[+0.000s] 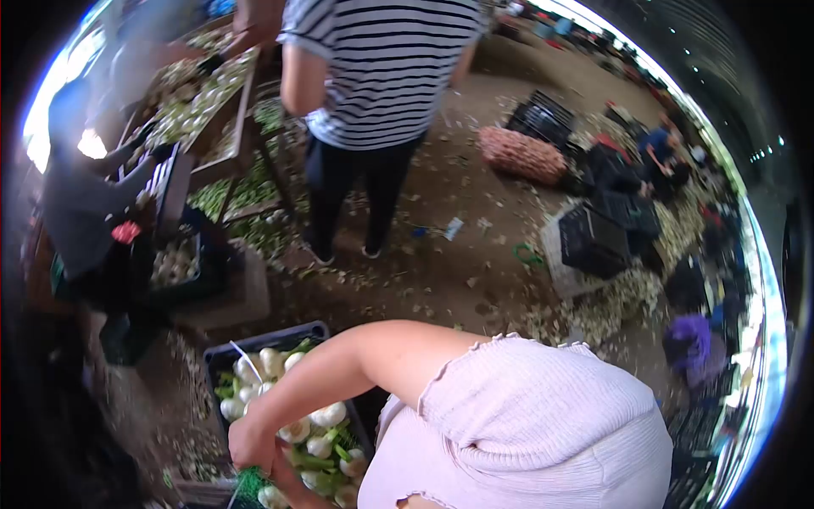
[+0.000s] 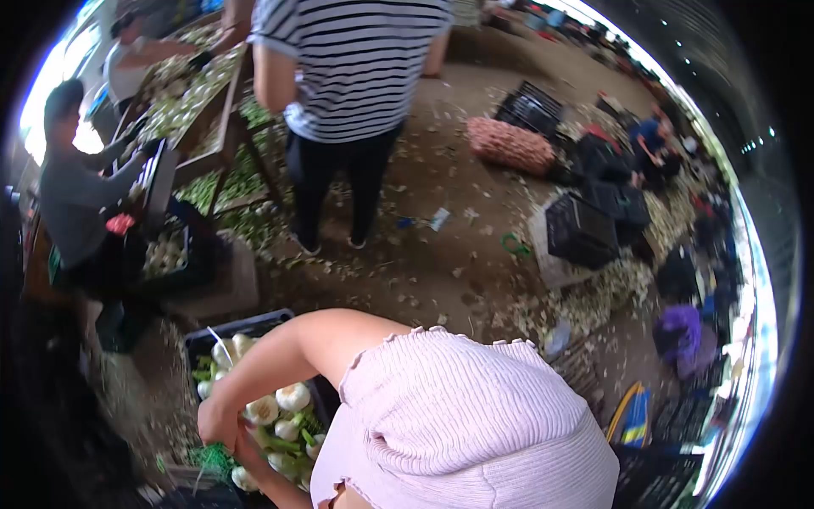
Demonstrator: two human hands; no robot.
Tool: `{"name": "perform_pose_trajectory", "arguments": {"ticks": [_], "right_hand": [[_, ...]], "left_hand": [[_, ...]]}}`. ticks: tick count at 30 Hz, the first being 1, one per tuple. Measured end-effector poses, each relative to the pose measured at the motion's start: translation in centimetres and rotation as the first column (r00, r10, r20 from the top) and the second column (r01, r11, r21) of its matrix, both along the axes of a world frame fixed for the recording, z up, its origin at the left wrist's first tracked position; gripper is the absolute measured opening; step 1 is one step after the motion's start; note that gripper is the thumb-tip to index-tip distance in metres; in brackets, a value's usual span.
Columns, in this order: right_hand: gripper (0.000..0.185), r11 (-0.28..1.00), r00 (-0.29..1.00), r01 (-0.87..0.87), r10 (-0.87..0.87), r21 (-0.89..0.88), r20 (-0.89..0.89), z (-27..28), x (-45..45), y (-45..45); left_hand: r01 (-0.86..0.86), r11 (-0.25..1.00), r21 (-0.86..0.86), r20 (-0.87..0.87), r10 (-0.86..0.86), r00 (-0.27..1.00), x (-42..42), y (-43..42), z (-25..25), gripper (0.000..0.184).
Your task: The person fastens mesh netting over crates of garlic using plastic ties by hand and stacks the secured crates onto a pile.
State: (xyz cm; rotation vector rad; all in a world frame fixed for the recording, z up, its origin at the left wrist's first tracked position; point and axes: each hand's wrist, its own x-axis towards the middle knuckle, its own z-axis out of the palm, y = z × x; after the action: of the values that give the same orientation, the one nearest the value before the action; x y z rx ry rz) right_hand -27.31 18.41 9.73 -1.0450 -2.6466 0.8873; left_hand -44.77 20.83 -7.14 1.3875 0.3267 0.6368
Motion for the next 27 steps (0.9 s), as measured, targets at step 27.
{"name": "perform_pose_trajectory", "arguments": {"ticks": [27], "right_hand": [[0.023,0.658,0.766,0.062,-0.514,-0.751,-0.386,-3.2,-3.8,-12.5]], "left_hand": [[0.012,0.987,0.16,-0.682,0.102,0.724,8.5,-4.5,12.0,0.023]]}}
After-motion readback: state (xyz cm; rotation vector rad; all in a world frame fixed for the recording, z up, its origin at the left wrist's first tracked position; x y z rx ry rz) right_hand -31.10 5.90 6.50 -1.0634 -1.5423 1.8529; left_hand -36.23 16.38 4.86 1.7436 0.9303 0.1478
